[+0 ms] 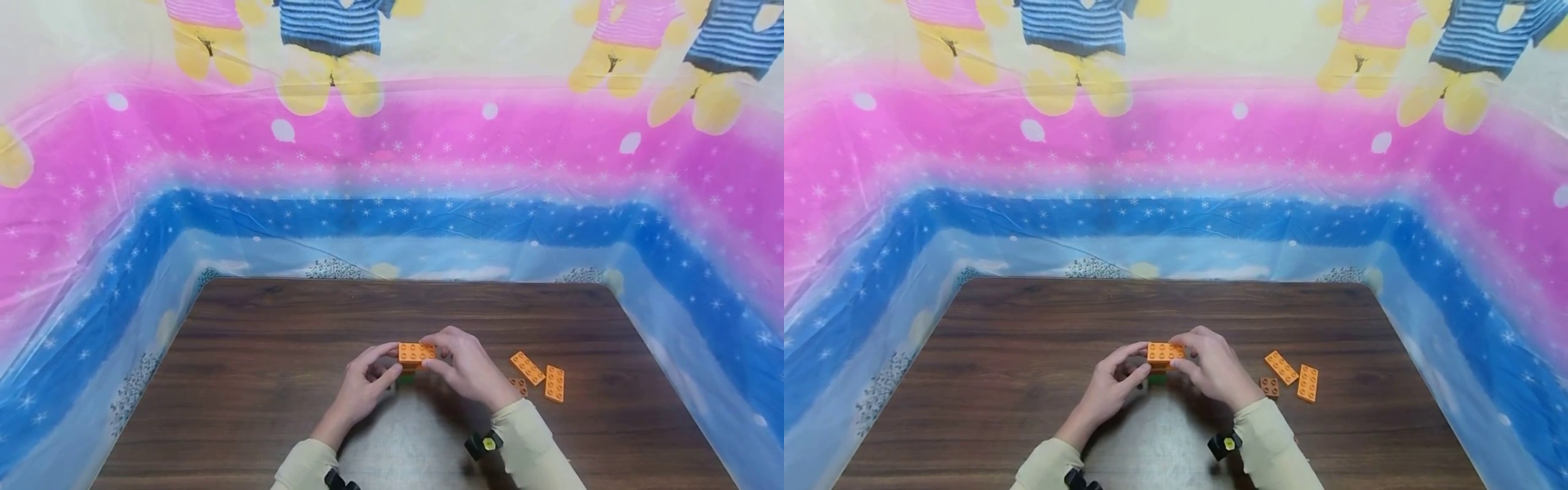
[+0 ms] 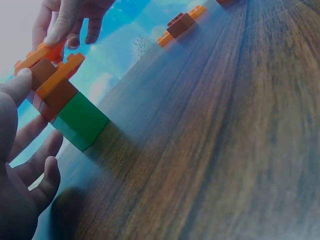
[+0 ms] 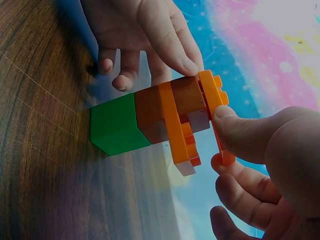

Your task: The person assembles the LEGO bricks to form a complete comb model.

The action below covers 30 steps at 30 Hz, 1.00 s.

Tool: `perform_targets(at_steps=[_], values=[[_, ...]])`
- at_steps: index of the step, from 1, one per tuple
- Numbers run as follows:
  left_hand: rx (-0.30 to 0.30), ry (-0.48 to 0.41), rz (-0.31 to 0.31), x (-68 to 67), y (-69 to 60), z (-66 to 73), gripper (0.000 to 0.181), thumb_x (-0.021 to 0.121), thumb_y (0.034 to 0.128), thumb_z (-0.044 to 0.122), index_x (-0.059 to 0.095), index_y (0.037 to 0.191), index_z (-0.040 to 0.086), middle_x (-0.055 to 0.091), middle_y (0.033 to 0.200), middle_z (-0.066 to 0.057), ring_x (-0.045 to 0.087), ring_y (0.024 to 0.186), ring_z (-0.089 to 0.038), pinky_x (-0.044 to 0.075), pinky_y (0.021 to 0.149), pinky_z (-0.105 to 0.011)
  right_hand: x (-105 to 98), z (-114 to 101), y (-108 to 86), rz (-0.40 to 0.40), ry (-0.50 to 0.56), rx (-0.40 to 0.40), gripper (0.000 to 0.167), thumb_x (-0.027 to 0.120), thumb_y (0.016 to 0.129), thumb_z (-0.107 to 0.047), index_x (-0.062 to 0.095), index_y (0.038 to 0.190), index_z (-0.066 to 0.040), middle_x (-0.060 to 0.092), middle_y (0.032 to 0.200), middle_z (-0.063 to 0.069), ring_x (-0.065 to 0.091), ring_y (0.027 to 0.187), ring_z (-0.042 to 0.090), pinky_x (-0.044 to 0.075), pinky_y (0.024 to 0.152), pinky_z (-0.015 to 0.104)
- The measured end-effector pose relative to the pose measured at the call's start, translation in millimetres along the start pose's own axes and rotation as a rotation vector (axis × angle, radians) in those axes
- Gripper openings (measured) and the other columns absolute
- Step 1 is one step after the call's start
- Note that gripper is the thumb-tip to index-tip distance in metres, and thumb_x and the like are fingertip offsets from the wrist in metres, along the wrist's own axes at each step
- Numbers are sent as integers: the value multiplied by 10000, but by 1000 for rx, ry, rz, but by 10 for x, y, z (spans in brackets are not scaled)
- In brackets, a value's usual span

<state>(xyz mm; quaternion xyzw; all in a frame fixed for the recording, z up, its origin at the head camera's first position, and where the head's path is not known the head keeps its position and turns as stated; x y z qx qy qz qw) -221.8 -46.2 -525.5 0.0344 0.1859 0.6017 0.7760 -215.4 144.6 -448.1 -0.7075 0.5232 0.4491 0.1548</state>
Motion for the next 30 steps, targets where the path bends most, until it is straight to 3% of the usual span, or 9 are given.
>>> perform_targets(at_steps=[15,25,30], values=[[37,26,16,-6,82,154,356,706,1030,275,697,1370,170,684,1262,33,664,833,-180,556,721,-301,0,21,3,8,18,-4,348,816,942,-184,744,1274,-110,691,1115,-14,603,883,135,557,750,313],[84,-5,36,-5,88,174,306,722,1016,199,717,1322,212,705,1231,-30,667,780,-217,558,643,-311,47,20,37,30,85,-25,325,790,969,-243,729,1272,-141,690,1196,-27,653,1054,127,578,881,472],[108,-33,48,2,84,181,309,723,1009,152,718,1317,134,710,1218,-61,660,739,-232,558,612,-327,72,16,46,43,114,-30,285,784,974,-251,739,1246,-175,688,1172,-51,645,1031,99,579,870,455]])
Point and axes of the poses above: each hand's wrist, its own y-axis towards the middle knuckle, its own x-axis out of the palm, z = x × y, the point moved 7 cm from there along y, towards the middle knuckle
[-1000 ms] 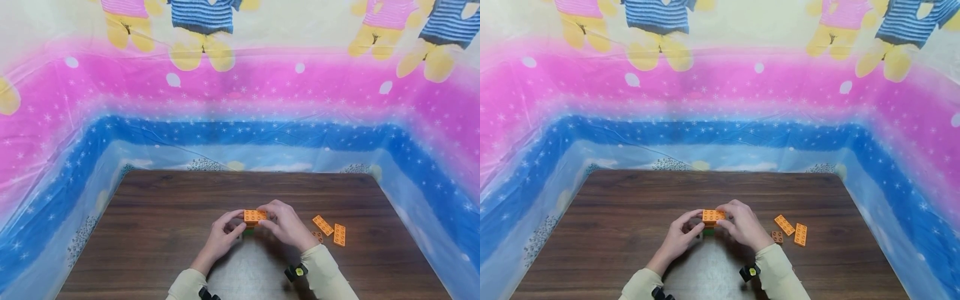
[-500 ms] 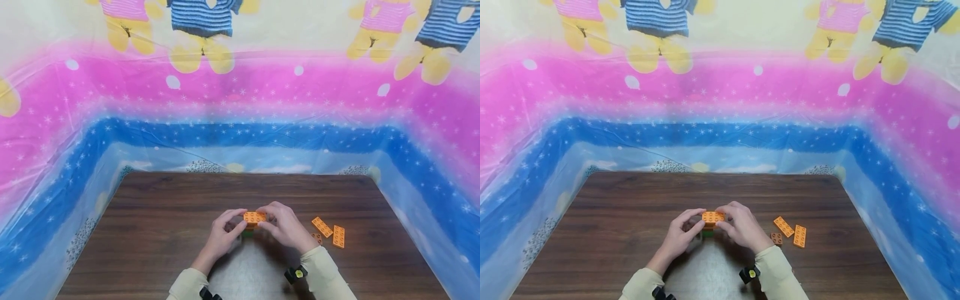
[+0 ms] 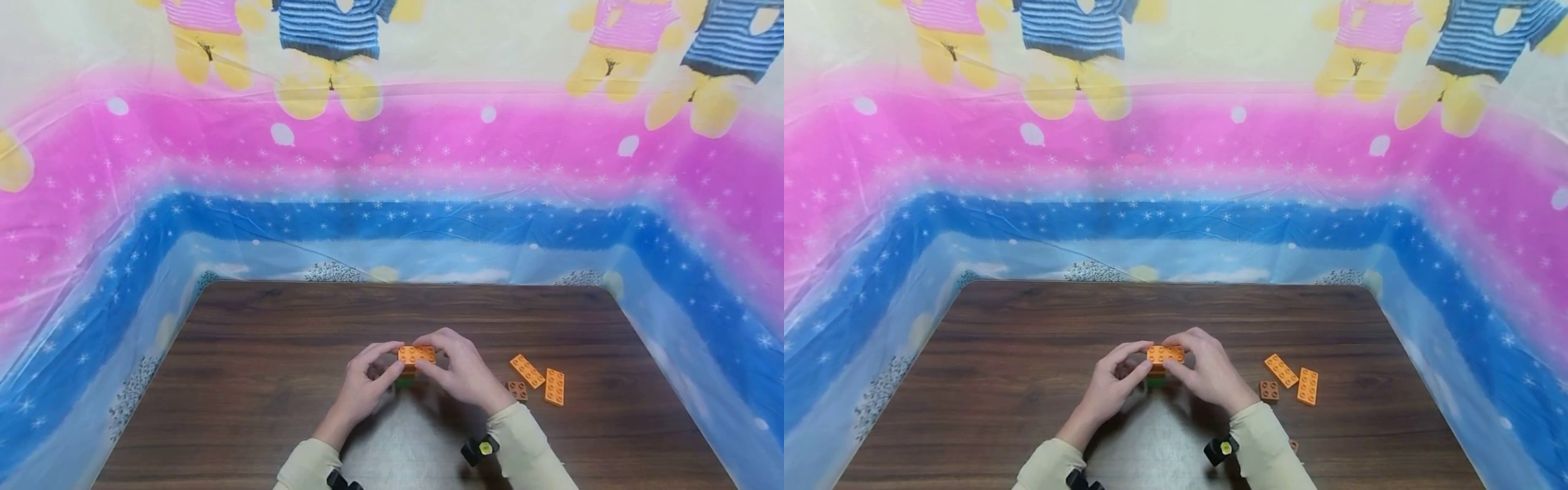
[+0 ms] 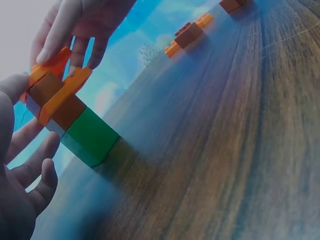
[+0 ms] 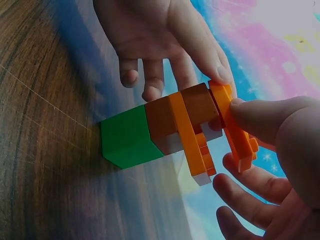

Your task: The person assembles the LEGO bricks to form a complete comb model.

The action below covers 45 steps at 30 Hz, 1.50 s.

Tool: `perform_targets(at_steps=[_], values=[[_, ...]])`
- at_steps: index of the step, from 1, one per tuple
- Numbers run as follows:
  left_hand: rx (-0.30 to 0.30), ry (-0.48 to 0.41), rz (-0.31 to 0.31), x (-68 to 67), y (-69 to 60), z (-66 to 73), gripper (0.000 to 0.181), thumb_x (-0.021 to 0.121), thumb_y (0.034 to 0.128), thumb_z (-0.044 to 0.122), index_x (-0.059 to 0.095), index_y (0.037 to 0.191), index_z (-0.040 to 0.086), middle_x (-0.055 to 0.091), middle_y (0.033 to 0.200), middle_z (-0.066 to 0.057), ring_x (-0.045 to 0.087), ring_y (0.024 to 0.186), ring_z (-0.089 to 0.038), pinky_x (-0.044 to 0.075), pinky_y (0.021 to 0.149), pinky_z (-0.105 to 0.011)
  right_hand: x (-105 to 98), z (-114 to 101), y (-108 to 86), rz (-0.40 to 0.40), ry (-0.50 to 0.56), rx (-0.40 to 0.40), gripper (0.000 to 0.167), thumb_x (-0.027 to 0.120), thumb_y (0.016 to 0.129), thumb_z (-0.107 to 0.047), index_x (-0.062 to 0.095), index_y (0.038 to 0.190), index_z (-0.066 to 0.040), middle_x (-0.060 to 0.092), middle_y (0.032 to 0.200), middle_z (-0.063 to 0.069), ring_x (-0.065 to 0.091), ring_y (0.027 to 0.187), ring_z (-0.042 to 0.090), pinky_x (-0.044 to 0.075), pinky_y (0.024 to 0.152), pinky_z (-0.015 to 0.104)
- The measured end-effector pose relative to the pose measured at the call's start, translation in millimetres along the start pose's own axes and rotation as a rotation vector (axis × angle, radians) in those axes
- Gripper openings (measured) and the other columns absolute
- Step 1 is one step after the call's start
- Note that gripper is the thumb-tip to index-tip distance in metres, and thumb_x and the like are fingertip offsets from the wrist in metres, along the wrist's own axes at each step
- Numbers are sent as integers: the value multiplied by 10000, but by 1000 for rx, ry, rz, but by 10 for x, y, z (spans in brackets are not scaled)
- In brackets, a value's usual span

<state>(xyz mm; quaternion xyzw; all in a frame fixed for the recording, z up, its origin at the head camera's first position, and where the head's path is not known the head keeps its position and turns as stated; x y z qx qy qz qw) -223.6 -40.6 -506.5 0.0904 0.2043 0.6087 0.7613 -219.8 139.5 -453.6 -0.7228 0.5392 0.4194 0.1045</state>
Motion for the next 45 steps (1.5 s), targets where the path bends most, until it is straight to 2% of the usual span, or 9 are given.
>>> perform_targets(at_steps=[5,11,17,23,31,37,41,45], values=[[13,-13,23,-1,-20,-1,316,726,1000,116,717,1316,112,714,1200,-84,649,706,-222,551,592,-317,17,19,-9,4,4,21,280,782,976,-264,737,1246,-205,688,1170,-59,645,1030,95,580,879,463],[3,-1,32,-7,-31,-24,310,733,997,130,726,1306,150,719,1188,-66,656,719,-219,551,600,-301,48,48,-22,-10,22,55,294,776,981,-278,727,1262,-209,687,1188,-45,643,1043,113,577,891,510],[0,12,34,-24,-16,-39,309,739,997,152,730,1306,175,715,1180,-51,682,745,-229,569,619,-321,67,66,-13,-6,27,78,288,765,989,-285,720,1268,-232,681,1155,-58,640,1010,109,585,876,490],[-18,6,40,-24,-16,-59,313,740,998,163,729,1310,150,716,1184,-52,678,748,-207,567,631,-318,86,63,-35,-12,-26,84,299,731,1013,-310,695,1304,-253,662,1185,-67,633,1031,97,584,885,431],[-19,-1,30,-1,-19,-75,312,739,1000,163,728,1310,139,715,1173,-66,673,737,-211,567,622,-313,63,46,-95,-22,-88,86,356,689,1040,-326,657,1377,-215,635,1284,-33,636,1109,125,573,930,414],[-37,-6,19,14,-9,-79,315,741,1000,174,728,1313,147,713,1180,-59,672,746,-223,567,631,-314,-76,84,-193,41,-79,63,367,701,1035,-277,648,1388,-196,631,1308,-25,656,1149,187,577,953,428],[-45,-4,27,9,-8,-77,316,755,988,167,737,1304,147,720,1169,-50,673,737,-227,566,629,-324,-197,127,-274,101,-112,44,373,729,1017,-263,648,1376,-204,644,1291,-7,674,1139,222,583,943,439],[-43,-8,37,6,-29,-69,326,750,985,136,731,1311,130,718,1173,-55,663,733,-207,554,628,-319,-310,235,-380,149,-149,62,381,752,998,-253,657,1362,-190,656,1263,24,679,1125,252,587,910,458]])
Point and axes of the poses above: each hand's wrist, its own y-axis towards the middle knuckle, its own x-axis out of the palm, z = x × y, the point moved 7 cm from there along y, towards the middle knuckle
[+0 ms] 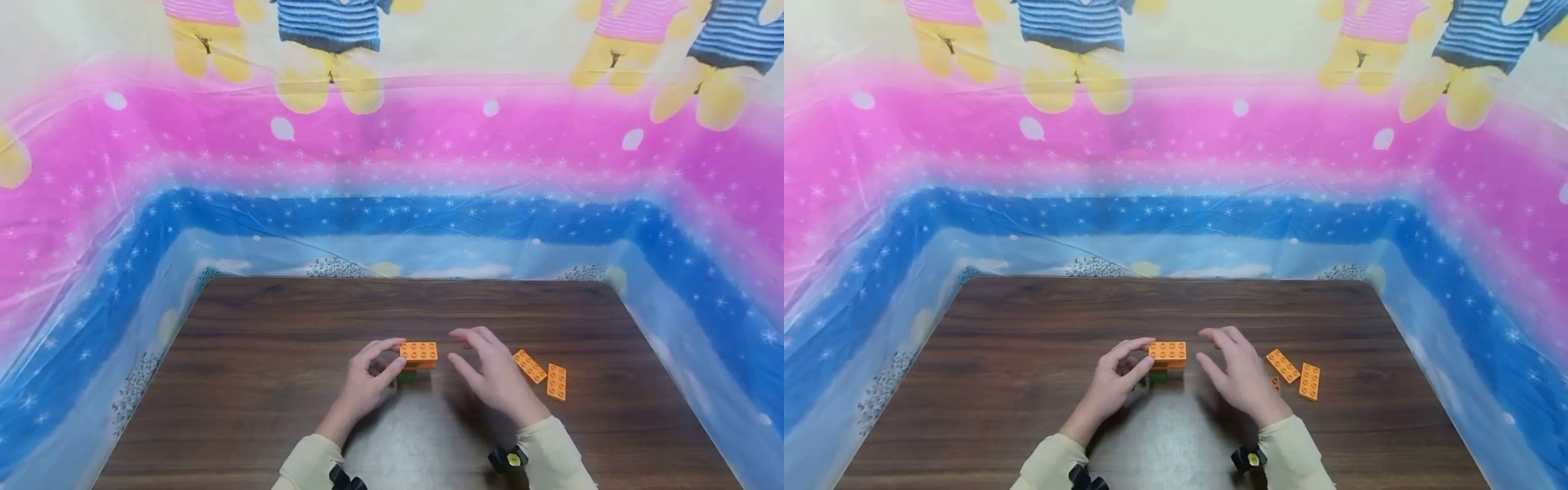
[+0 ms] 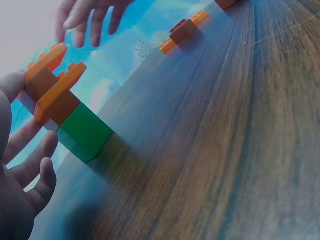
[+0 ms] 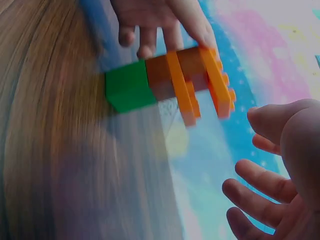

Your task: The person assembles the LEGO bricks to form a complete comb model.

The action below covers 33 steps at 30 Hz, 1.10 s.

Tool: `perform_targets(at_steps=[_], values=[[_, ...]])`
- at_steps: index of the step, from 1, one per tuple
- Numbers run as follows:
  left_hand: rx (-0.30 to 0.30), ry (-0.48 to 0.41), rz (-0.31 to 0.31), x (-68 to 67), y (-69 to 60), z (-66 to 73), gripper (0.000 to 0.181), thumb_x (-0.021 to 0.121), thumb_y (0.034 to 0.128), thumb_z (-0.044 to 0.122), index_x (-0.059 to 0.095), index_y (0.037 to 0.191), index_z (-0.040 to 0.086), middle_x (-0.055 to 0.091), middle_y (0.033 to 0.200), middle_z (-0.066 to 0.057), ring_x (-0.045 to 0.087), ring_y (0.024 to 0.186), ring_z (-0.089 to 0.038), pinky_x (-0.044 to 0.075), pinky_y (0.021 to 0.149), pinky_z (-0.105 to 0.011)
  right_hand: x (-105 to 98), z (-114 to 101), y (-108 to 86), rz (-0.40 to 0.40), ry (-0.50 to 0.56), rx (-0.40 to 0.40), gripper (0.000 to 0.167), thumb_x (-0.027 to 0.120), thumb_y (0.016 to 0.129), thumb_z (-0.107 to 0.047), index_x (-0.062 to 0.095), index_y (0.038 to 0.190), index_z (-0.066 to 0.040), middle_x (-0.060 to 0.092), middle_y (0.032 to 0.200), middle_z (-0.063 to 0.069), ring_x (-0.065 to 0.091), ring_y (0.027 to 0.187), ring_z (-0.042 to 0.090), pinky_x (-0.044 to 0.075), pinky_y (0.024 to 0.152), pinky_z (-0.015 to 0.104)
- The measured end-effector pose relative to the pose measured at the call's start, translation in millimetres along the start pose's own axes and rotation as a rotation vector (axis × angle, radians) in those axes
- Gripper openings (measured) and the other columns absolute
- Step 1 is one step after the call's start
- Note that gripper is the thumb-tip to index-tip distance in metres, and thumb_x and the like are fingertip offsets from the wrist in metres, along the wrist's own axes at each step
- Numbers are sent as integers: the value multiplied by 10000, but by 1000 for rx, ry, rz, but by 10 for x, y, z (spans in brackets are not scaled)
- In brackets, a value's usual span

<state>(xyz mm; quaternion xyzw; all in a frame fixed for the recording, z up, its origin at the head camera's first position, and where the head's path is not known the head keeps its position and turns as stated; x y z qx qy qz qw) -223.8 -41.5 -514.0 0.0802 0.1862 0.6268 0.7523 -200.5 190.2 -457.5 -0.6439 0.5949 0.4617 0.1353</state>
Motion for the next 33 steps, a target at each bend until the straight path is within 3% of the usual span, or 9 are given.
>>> perform_targets(at_steps=[11,20,26,33], values=[[-27,7,4,-8,-31,-39,313,762,982,170,743,1293,183,723,1160,-32,663,742,-198,550,639,-301,-185,405,-310,81,-107,94,375,784,968,-200,676,1324,-147,678,1223,70,685,1088,243,593,852,479],[-24,15,-4,10,-19,-39,313,754,990,179,739,1302,169,720,1172,-32,658,752,-216,549,647,-305,-298,647,-483,77,-139,166,377,781,970,-206,674,1326,-147,662,1209,95,670,1047,285,578,782,460],[-9,1,0,18,-9,-31,316,752,989,165,737,1304,149,720,1176,-41,652,746,-212,545,640,-298,-421,762,-592,92,-195,215,426,817,933,-184,678,1321,-78,665,1213,143,662,1065,339,553,859,578],[6,-2,7,3,1,-14,309,753,984,147,743,1292,173,724,1161,-54,651,732,-201,549,627,-306,-540,946,-703,72,-241,304,458,813,933,-209,657,1327,-33,653,1218,192,628,1082,363,530,877,601]])
Point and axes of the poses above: each hand's wrist, its own y-axis towards the middle knuckle, its own x-axis out of the palm, z = x × y, the point moved 7 cm from there along y, towards the middle knuckle
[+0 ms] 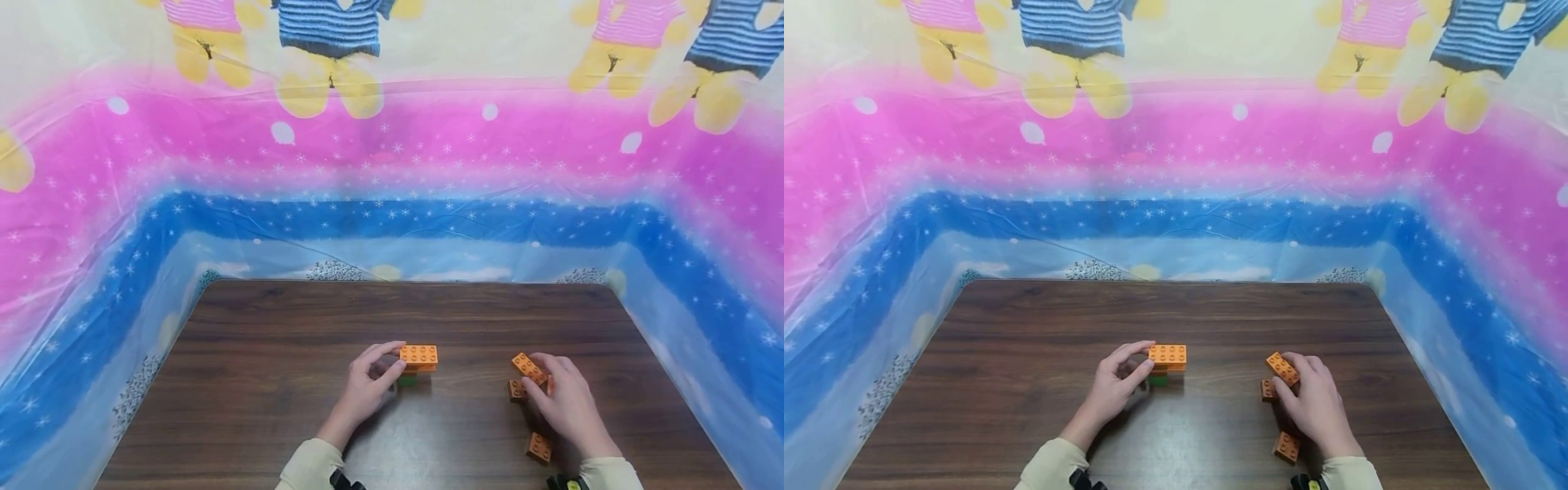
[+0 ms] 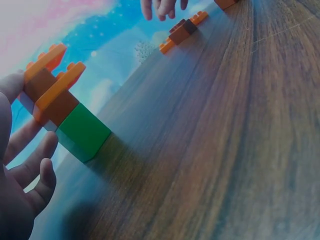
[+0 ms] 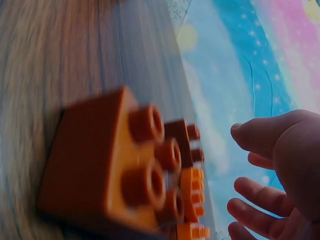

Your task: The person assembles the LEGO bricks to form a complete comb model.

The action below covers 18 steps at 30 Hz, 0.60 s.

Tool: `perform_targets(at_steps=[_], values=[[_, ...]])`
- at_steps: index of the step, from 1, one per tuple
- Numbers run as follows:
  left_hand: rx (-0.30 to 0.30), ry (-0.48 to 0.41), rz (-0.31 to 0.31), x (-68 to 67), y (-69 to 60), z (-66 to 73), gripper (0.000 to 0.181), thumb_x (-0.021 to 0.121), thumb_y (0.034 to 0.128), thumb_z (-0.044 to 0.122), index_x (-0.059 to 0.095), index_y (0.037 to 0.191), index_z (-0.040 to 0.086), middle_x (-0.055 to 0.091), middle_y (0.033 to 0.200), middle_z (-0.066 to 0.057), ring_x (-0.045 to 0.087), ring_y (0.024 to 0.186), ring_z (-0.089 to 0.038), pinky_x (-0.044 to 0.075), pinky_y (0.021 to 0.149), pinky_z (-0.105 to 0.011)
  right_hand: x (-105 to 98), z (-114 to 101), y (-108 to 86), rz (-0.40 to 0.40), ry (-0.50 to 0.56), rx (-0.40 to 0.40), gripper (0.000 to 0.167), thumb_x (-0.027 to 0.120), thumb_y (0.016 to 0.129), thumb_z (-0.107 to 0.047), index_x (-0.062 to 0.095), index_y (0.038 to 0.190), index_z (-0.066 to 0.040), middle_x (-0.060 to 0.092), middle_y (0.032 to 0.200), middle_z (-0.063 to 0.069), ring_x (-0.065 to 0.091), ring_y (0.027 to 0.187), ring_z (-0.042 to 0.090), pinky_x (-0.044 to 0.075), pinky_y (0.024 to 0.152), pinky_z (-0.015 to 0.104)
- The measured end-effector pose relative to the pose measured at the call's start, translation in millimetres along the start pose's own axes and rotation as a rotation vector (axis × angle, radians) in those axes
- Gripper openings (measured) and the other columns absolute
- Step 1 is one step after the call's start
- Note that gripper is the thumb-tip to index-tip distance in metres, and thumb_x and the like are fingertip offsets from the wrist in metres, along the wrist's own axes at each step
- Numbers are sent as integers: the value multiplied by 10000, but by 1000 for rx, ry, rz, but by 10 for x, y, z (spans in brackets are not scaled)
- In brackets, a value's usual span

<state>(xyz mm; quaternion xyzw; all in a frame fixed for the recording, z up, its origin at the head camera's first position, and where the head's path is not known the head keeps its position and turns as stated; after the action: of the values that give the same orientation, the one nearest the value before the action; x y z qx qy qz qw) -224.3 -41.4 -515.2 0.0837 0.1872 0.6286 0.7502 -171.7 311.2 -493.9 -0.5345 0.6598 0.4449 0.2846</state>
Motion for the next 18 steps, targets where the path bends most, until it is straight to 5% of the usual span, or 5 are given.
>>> perform_targets(at_steps=[5,12,18], values=[[17,0,2,-9,-5,5,315,752,984,141,740,1297,173,726,1159,-59,655,727,-198,550,622,-302,-6,98,-40,-37,-4,43,450,791,950,-229,647,1333,-40,647,1229,195,622,1098,371,521,879,611],[8,17,15,-4,-6,26,329,751,975,100,735,1302,130,722,1160,-79,657,726,-219,547,619,-295,24,58,-78,11,0,-52,451,836,899,-182,682,1283,-3,684,1153,176,675,991,334,540,803,549],[-2,23,9,0,-7,62,318,751,978,115,739,1295,143,724,1160,-71,654,730,-212,547,627,-300,86,25,-91,-28,19,-65,460,854,889,-185,691,1283,-13,695,1156,131,662,914,243,540,740,458]])
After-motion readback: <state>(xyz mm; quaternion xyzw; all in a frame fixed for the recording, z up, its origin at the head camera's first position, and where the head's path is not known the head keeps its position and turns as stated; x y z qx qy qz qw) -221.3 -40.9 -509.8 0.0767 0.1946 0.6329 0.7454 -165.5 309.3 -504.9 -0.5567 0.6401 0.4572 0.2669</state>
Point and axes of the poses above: each hand's wrist, its own y-axis towards the middle knuckle, its own x-axis out of the palm, z = x × y, the point moved 7 cm from there along y, towards the middle knuckle
